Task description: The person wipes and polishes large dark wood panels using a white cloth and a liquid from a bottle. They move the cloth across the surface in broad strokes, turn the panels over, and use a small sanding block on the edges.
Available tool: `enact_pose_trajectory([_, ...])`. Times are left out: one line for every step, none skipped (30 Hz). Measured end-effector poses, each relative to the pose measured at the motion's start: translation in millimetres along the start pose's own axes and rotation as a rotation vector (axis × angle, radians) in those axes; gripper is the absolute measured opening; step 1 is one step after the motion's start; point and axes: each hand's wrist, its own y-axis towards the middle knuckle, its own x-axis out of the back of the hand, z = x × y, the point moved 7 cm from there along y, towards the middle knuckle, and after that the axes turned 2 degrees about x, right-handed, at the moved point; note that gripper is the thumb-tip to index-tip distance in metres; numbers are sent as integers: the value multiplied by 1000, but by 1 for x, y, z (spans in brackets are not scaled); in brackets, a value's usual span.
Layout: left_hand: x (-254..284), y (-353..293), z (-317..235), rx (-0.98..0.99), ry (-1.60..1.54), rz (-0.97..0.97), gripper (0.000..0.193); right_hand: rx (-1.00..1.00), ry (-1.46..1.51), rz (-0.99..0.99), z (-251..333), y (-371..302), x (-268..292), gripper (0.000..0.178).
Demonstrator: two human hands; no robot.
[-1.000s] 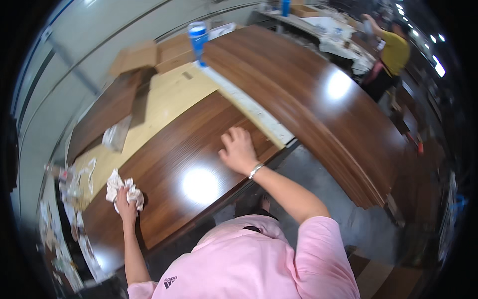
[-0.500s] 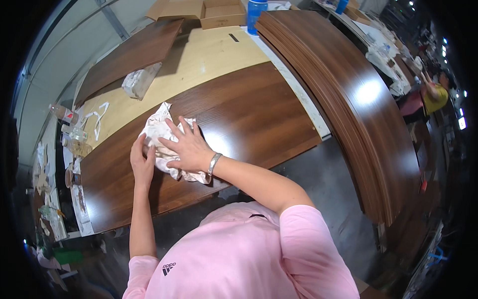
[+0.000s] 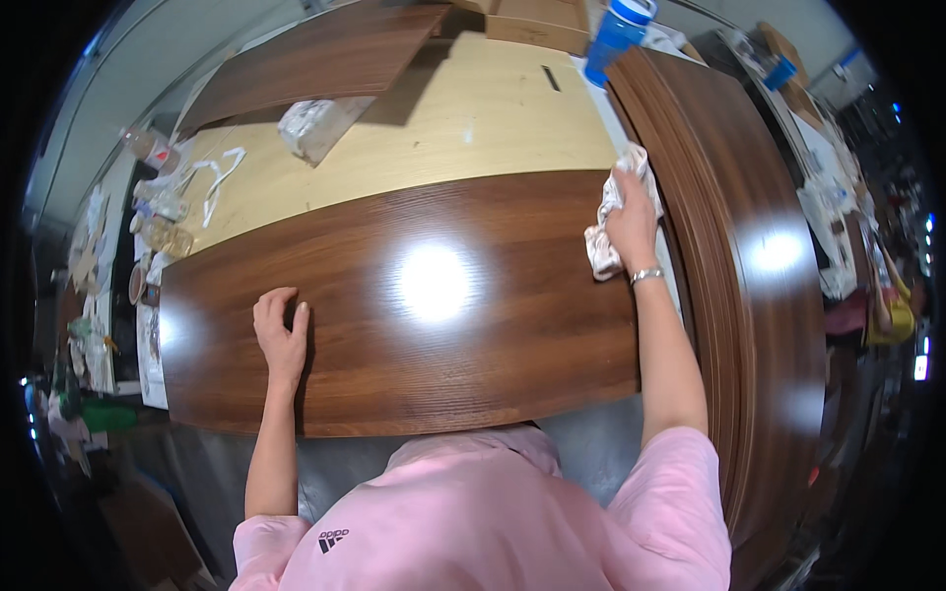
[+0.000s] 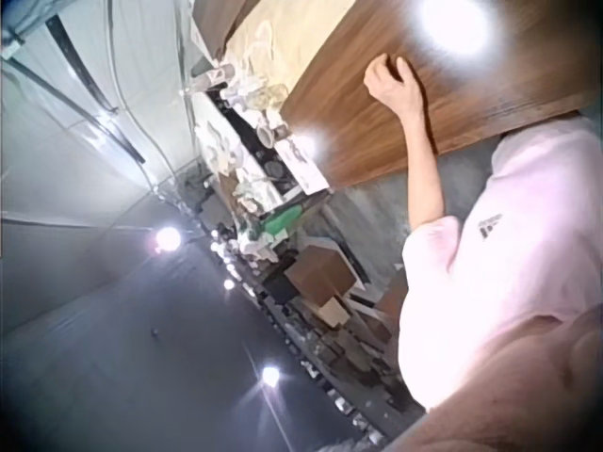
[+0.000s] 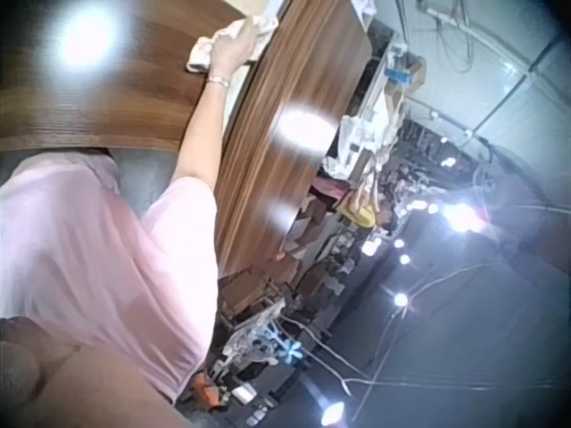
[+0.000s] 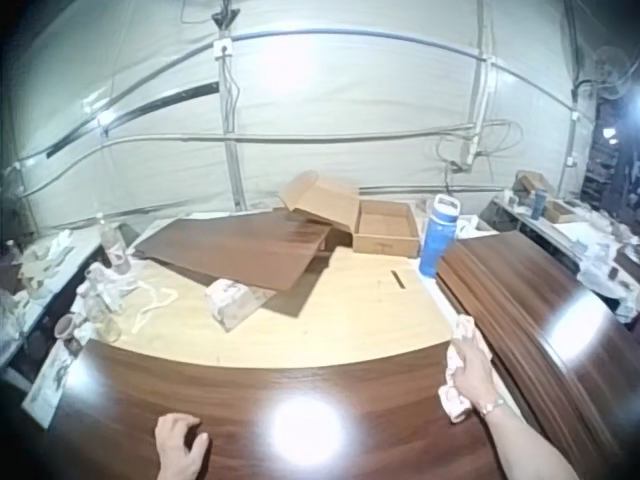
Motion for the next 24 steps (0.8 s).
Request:
enact_pose_trajectory([-1,0,-1,-7,11,-3,26,82,-426,94,7,-4,-19,55])
enact_pose_trajectory([-1,0,-5,-14,38,-16,27,51,-463,99,7,-2,-25,51])
enact_pose_trajectory([-1,0,-8,-18,53,-17,28,-2,-488,110,18,-2,-30,52])
enact_pose_trajectory([1,1,-12,-25,69,-18,29,-57,-511,118,29,-4,-33,54])
enact_pose_trajectory([1,1,-14,-27,88,-21,30,-7,-471,126,36,-6,-39,58])
enact_pose_trajectory([0,1,-15,-29,107,-28,31,45,-430,131,44,-8,-44,63])
enact_pose_trajectory([0,0,-15,-24,120,-29,32,78,-406,189,59,-12,-50,68])
enact_pose_trajectory([1,-1,-14,-18,133,-32,32,149,-394,241,74,-17,-59,67])
enact_pose_trajectory([0,-2,-14,-16,135,-31,32,192,-371,255,83,-23,-68,68])
enact_pose_trajectory([-1,-3,-14,-14,136,-28,33,235,-348,270,94,-29,-77,68])
enact_pose_trajectory([-1,-4,-12,-17,142,-35,34,273,-320,275,108,-34,-86,68])
enact_pose_trajectory([-3,-4,-10,-22,141,-39,34,320,-305,285,124,-39,-94,70])
enact_pose_trajectory([-4,-5,-9,-18,140,-37,35,365,-289,295,142,-45,-103,72])
enact_pose_trajectory([-4,-5,-8,-14,138,-35,35,399,-266,300,159,-49,-114,72])
enact_pose_trajectory([-5,-5,-8,-11,125,-25,35,431,-241,313,175,-54,-123,74])
enact_pose_trajectory([-4,-5,-8,-5,114,-15,35,464,-214,327,194,-59,-132,76])
enact_pose_trajectory([-3,-5,-6,0,103,-1,35,496,-196,345,214,-64,-143,78])
enact_pose_trajectory([-3,-5,-4,2,89,12,35,522,-183,348,233,-70,-154,78])
enact_pose_trajectory([-1,-6,-4,-16,61,-3,35,559,-158,362,253,-77,-166,78])
enact_pose_trajectory([2,-7,-2,-38,33,-18,34,593,-134,375,273,-86,-177,79])
enact_pose_trajectory([3,-10,4,-44,-76,-24,33,619,-118,388,293,-95,-187,76])
enact_pose_trajectory([8,-11,10,-51,-185,-29,33,637,-113,389,312,-104,-192,76])
enact_pose_trajectory([16,-13,21,-47,-319,-39,31,659,-132,423,329,-114,-198,75])
enact_pose_trajectory([35,-10,36,-45,-313,-51,31,678,-150,454,345,-124,-206,73])
